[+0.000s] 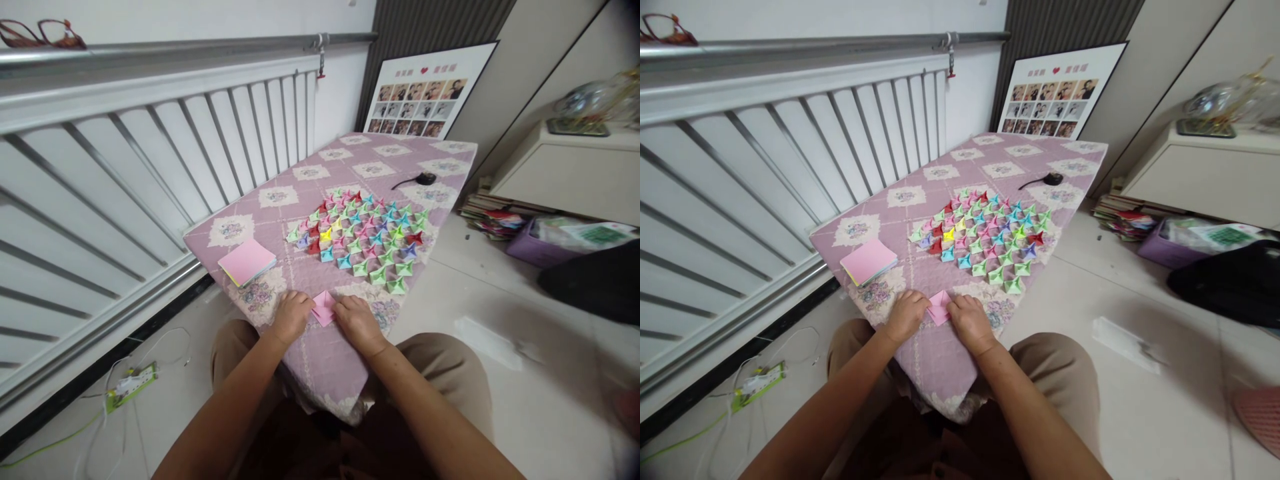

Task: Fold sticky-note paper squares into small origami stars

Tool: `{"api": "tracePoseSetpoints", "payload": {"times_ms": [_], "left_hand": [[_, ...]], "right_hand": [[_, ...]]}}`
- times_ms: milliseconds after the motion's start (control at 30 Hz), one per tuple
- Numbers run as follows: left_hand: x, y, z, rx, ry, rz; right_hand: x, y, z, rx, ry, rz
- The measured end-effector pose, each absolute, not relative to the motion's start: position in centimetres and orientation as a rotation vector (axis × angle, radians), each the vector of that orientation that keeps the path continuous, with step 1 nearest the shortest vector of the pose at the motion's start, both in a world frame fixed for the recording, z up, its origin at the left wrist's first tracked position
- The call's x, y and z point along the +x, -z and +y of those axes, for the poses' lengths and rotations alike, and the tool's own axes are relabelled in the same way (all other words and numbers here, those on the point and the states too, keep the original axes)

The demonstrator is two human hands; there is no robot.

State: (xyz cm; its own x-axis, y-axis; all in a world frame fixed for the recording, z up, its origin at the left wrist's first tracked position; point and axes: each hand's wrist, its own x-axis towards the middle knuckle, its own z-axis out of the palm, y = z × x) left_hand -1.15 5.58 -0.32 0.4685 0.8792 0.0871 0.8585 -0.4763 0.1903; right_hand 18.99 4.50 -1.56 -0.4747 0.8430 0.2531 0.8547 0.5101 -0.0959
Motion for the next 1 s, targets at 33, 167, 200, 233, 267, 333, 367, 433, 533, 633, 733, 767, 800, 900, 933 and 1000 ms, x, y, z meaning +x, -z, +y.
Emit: {"api": "tracePoseSetpoints", "payload": {"times_ms": [33, 167, 200, 233, 267, 333, 367, 433, 533, 633, 733, 767, 800, 900, 933, 1000], "left_hand": [[-1.16, 0.36, 5.57, 2.59, -0.259, 1.541], [-1.16, 0.37, 5.53, 2.585, -0.247, 1.545], [-1.17, 0.34, 5.51, 2.587, -0.243, 1.544], [-1.18, 0.3, 5.48, 2.589, -0.24, 1.541], [-1.2, 0.26, 5.46, 2.593, -0.236, 1.538], [-1.25, 0.17, 5.41, 2.602, -0.23, 1.528], [-1.26, 0.14, 5.4, 2.61, -0.226, 1.523], [-1.28, 0.12, 5.39, 2.627, -0.215, 1.518], [-1.27, 0.15, 5.41, 2.631, -0.213, 1.518], [-1.28, 0.26, 5.43, 2.637, -0.226, 1.515], [-1.34, 0.4, 5.44, 2.66, -0.224, 1.522], [-1.36, 0.45, 5.45, 2.662, -0.222, 1.521], [-1.38, 0.49, 5.46, 2.66, -0.223, 1.521], [-1.43, 0.62, 5.49, 2.646, -0.243, 1.516], [-1.44, 0.67, 5.5, 2.645, -0.253, 1.513], [-1.46, 0.77, 5.53, 2.658, -0.27, 1.509]], "right_hand": [[19.04, 1.57, 4.51, -1.424, 0.058, -2.494], [19.23, 1.62, 4.47, -1.4, 0.039, -2.492], [19.26, 1.62, 4.45, -1.395, 0.027, -2.488], [19.28, 1.61, 4.44, -1.39, 0.012, -2.483], [19.3, 1.59, 4.44, -1.386, -0.003, -2.477], [19.32, 1.51, 4.46, -1.379, -0.028, -2.473], [19.33, 1.46, 4.48, -1.379, -0.036, -2.477], [19.35, 1.34, 4.52, -1.384, -0.053, -2.492], [19.38, 1.23, 4.55, -1.389, -0.077, -2.521], [19.41, 1.22, 4.58, -1.386, -0.099, -2.52], [19.43, 1.12, 4.62, -1.384, -0.107, -2.535], [19.44, 1.05, 4.63, -1.383, -0.102, -2.55], [19.45, 0.97, 4.63, -1.383, -0.095, -2.566], [19.49, 0.79, 4.59, -1.375, -0.088, -2.583], [19.51, 0.78, 4.57, -1.369, -0.084, -2.581], [19.56, 0.84, 4.54, -1.352, -0.064, -2.574]]}}
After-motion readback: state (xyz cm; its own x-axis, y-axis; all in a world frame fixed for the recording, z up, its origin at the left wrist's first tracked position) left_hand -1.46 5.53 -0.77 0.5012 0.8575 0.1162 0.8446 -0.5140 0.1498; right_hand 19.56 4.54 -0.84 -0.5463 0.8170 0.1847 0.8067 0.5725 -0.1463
